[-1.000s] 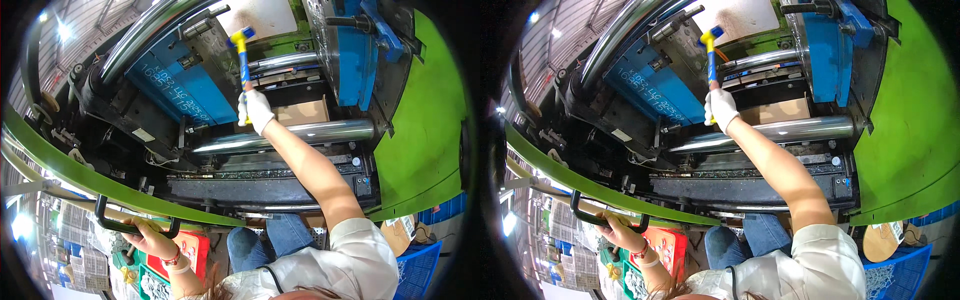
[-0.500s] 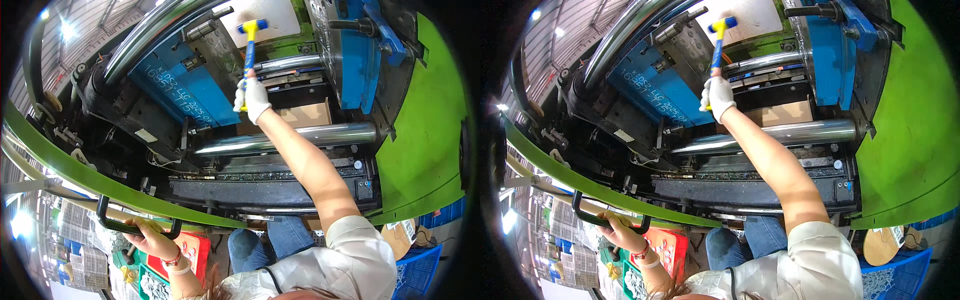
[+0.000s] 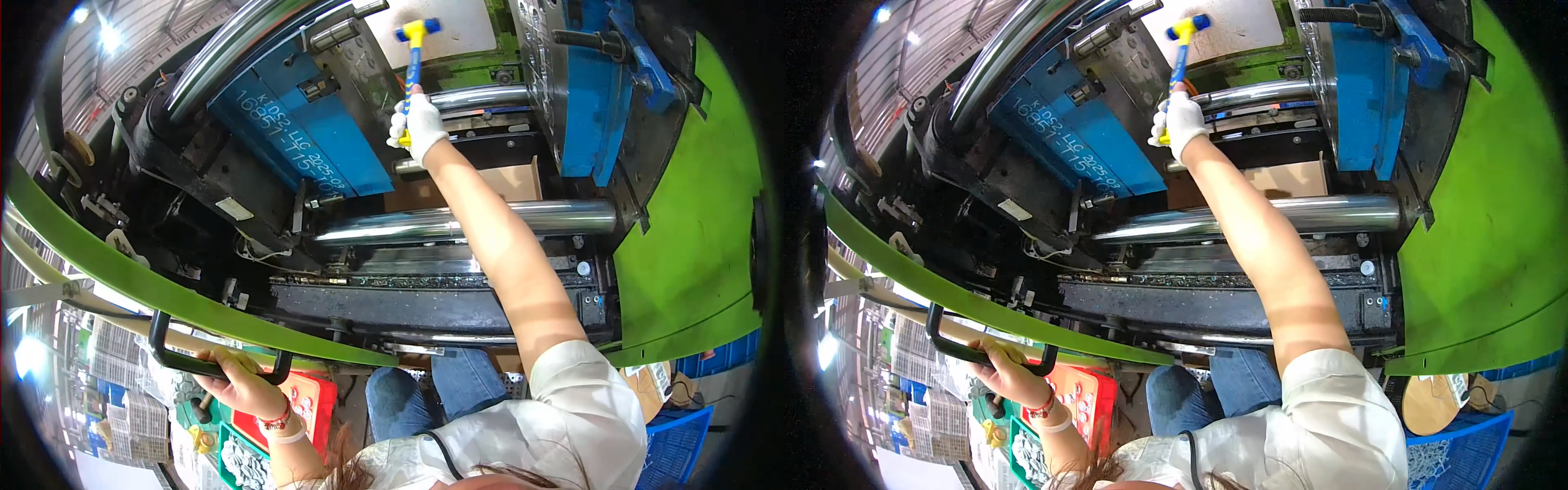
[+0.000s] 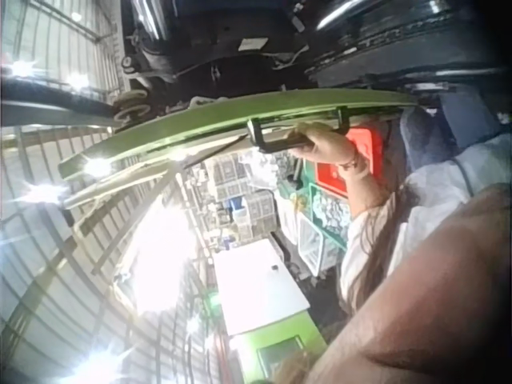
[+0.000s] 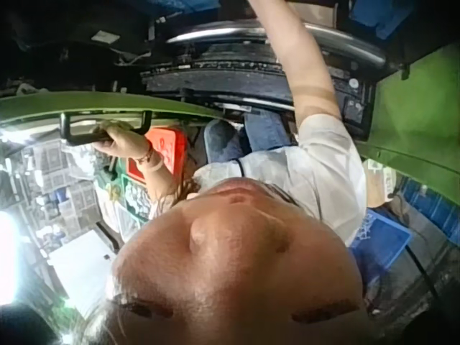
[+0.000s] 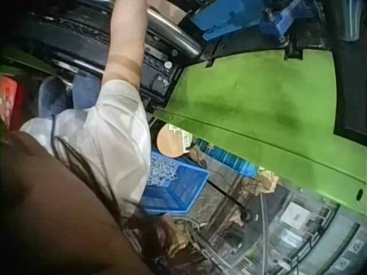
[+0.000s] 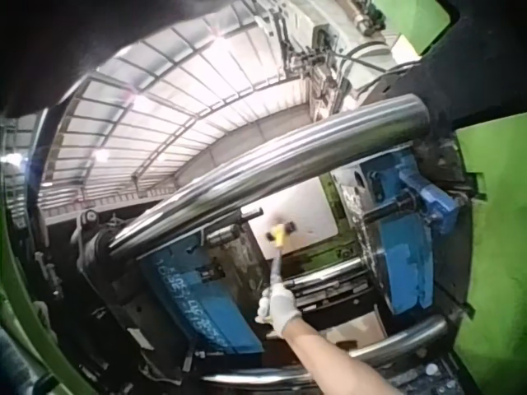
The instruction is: Operating an injection molding machine to manufacture and finish small circular metal or plastic components.
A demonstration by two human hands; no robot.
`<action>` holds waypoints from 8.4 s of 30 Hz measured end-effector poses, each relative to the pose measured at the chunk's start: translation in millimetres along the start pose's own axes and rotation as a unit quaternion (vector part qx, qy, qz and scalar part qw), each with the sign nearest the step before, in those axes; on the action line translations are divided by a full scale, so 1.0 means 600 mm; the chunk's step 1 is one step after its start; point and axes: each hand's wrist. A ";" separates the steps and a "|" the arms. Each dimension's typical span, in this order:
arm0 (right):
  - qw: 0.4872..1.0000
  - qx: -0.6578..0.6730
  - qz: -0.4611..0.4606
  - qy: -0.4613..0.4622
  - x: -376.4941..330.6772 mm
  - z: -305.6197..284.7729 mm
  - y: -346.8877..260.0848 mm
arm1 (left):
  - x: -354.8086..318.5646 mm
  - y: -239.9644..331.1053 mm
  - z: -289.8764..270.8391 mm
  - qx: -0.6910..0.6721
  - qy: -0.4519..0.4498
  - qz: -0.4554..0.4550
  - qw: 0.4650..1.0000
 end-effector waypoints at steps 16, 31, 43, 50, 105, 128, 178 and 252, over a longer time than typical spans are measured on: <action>0.998 0.057 0.014 0.007 -0.053 -0.018 0.029 | -0.001 0.001 -0.003 -0.015 0.000 -0.025 1.000; 0.985 0.167 0.012 0.051 -0.115 -0.037 0.072 | -0.002 0.003 0.003 -0.004 0.011 -0.034 0.999; 0.992 0.106 0.062 0.011 -0.113 -0.035 0.045 | -0.001 0.005 0.010 0.006 0.024 -0.013 1.000; 0.986 0.119 0.110 -0.025 -0.027 -0.022 0.032 | 0.001 0.005 0.010 0.021 0.013 0.005 1.000; 0.952 -0.260 -0.143 -0.070 -0.592 -0.001 0.067 | 0.008 0.018 -0.058 0.087 -0.025 0.001 0.996; 0.754 -0.635 -0.155 0.057 -0.976 -0.243 0.003 | 0.013 0.016 -0.085 0.345 -0.041 0.068 0.935; 0.285 -0.748 0.085 0.594 -1.436 -0.789 0.156 | -0.364 0.392 0.170 -0.120 -0.530 0.144 0.827; 0.700 -0.645 0.305 0.012 -0.518 -0.755 0.658 | -0.464 -0.388 -0.076 0.250 -0.740 -0.193 0.594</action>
Point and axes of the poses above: each hand's wrist, its own x-axis towards the middle knuckle, its own z-axis out of the palm, y = z × x, and after that the axes turned 7 degrees about -y, right-handed
